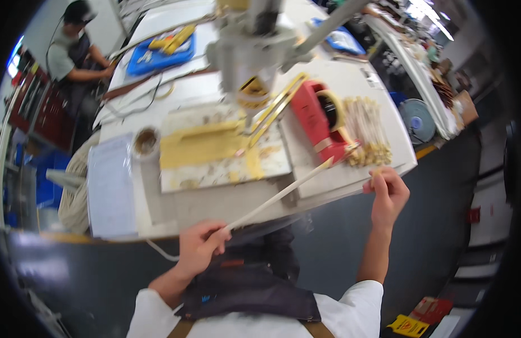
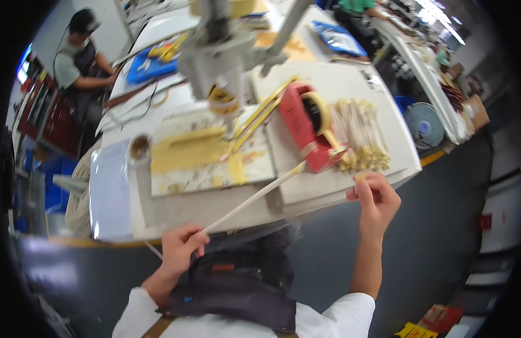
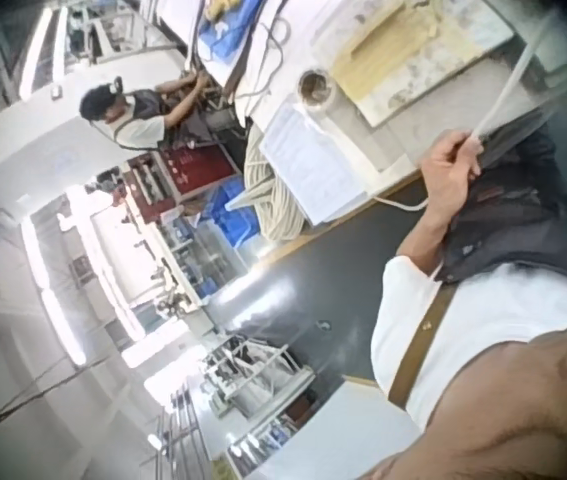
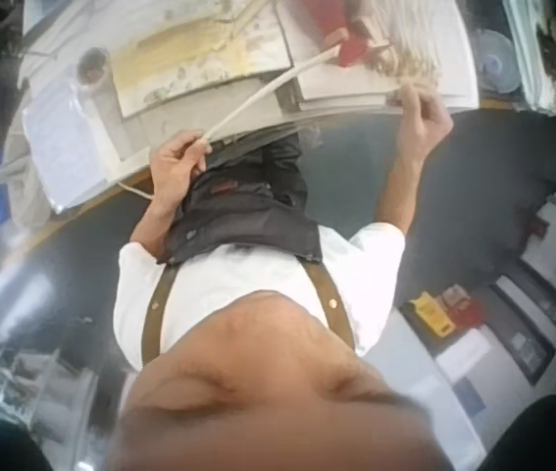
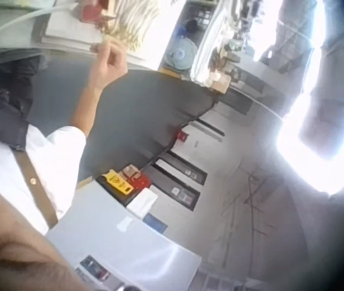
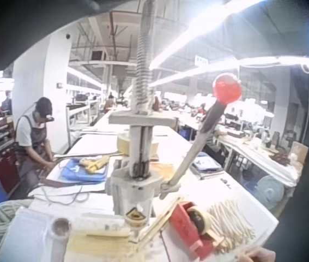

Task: The person repeatedly inserts a white cable into a jig, operates a lever to crimp a yellow connector onto the end, and then removes the finished unit. This process is repeated for multiple cables throughout the clip.

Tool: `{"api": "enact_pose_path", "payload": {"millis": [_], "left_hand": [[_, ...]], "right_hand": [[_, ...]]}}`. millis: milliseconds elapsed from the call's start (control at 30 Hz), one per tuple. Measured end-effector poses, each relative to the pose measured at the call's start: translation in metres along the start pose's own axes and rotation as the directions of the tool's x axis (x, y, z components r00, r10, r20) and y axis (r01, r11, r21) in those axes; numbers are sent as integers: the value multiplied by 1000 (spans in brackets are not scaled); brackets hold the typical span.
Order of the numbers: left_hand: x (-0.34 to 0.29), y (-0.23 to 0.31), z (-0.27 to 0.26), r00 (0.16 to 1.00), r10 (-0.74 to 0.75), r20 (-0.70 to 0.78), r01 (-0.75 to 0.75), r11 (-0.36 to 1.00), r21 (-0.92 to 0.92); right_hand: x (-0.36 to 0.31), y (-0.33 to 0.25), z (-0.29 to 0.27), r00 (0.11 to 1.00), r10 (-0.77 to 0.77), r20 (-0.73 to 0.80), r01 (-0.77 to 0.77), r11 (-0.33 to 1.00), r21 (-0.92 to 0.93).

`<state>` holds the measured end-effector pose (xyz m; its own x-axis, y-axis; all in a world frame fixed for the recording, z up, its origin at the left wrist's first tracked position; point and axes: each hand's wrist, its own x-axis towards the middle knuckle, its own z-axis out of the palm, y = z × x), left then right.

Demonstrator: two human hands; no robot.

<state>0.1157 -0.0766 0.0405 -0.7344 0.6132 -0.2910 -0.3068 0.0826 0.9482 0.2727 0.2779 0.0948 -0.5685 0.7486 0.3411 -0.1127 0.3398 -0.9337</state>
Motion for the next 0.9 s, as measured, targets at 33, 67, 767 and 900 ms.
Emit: {"api": "enact_pose_path", "payload": {"millis": [33, 67, 767, 900], "left_hand": [[0, 4, 4, 1000, -19, 2, 19, 1000, 15], [-1, 5, 7, 1000, -7, 0, 7, 1000, -8], [-4, -4, 23, 871, 490, 35, -483, 838, 254], [-5, -6, 20, 913, 404, 64, -408, 906, 109]], "right_hand": [[-15, -10, 14, 996, -15, 92, 10, 999, 51], [-28, -20, 28, 985, -47, 168, 30, 994, 104], [-90, -18, 139, 711, 272, 648, -285, 955, -87], [-82, -22, 136, 686, 254, 681, -248, 963, -108]]}}
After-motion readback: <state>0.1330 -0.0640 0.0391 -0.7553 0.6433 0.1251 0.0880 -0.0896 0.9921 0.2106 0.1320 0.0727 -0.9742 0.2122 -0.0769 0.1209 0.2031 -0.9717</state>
